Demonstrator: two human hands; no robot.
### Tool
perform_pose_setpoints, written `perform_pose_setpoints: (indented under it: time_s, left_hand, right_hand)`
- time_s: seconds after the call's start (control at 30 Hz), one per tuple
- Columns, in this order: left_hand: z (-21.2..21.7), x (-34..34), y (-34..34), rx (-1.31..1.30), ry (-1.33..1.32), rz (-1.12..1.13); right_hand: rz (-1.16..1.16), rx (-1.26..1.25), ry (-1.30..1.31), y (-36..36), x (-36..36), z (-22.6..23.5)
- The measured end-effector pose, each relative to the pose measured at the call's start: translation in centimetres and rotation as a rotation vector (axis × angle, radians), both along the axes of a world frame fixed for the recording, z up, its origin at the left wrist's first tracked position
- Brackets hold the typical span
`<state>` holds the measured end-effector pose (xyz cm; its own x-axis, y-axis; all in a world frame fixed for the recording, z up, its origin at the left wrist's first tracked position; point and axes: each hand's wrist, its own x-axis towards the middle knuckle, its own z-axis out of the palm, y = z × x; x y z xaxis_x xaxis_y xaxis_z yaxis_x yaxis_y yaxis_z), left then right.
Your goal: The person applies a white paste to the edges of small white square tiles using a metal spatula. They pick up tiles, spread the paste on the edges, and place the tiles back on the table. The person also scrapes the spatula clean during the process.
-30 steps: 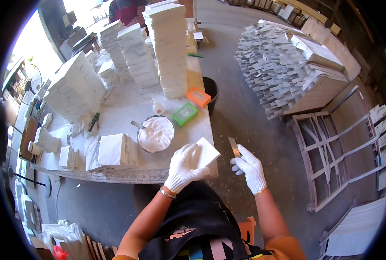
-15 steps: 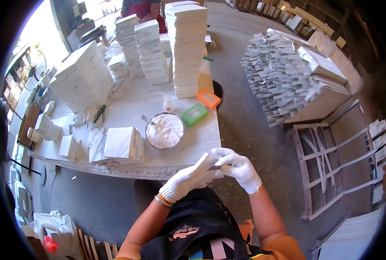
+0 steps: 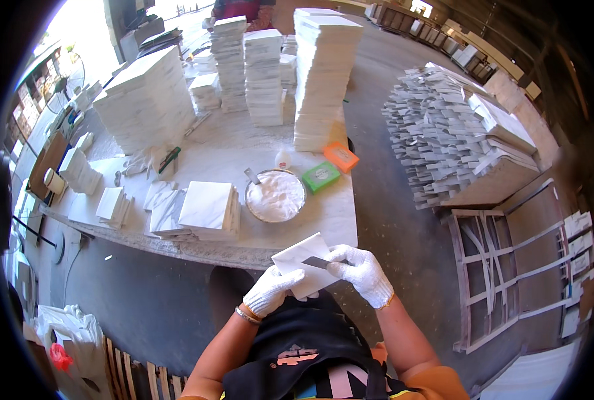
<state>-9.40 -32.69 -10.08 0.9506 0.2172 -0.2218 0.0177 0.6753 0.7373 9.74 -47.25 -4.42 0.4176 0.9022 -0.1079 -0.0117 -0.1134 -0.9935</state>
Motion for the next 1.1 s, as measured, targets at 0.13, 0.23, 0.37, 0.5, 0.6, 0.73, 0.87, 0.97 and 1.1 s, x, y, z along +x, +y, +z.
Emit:
perform_pose_setpoints:
  time_s: [0.13, 0.23, 0.37, 0.5, 0.6, 0.73, 0.87, 0.97, 1.1]
  left_hand:
    - [-1.1, -1.3, -0.1, -0.119, -0.019, 0.159]
    - [-1.2, -2.2, 0.3, -0.156, -0.025, 0.25]
    - [-1.1, -2.9, 0.7, -0.156, -0.026, 0.304]
    - [-0.2, -2.9, 0.9, 0.049, 0.021, 0.341]
    - [0.8, -2.3, 2.0, 0.264, 0.098, 0.342]
    - [2.2, -0.8, 3.7, 0.599, 0.091, 0.289]
    - [1.1, 1.6, 4.7, 0.568, -0.023, 0.248]
    - [0.7, 3.5, 5.5, 0.558, -0.02, 0.2]
    - [-0.1, 5.6, 6.2, 0.557, -0.026, 0.132]
  right_hand:
    - [-0.11, 0.113, 0.106, 0.8, 1.1, -1.2]
    - [-0.216, 0.073, 0.065, 1.9, 1.7, -0.2]
    - [-0.213, 0.002, 0.007, 3.1, 1.5, 1.1]
    - [-0.243, -0.087, -0.041, 3.3, 1.1, 0.9]
    - [-0.216, -0.055, -0.08, 3.7, 1.5, 1.8]
    - [-0.195, -0.05, -0.063, 3.4, 2.3, 2.8]
    - [-0.141, -0.041, -0.07, 2.6, 3.8, 3.2]
    - [-0.078, -0.049, -0.171, 2.3, 5.1, 3.5]
    - [0.033, 0.008, -0.286, 2.8, 6.5, 3.8]
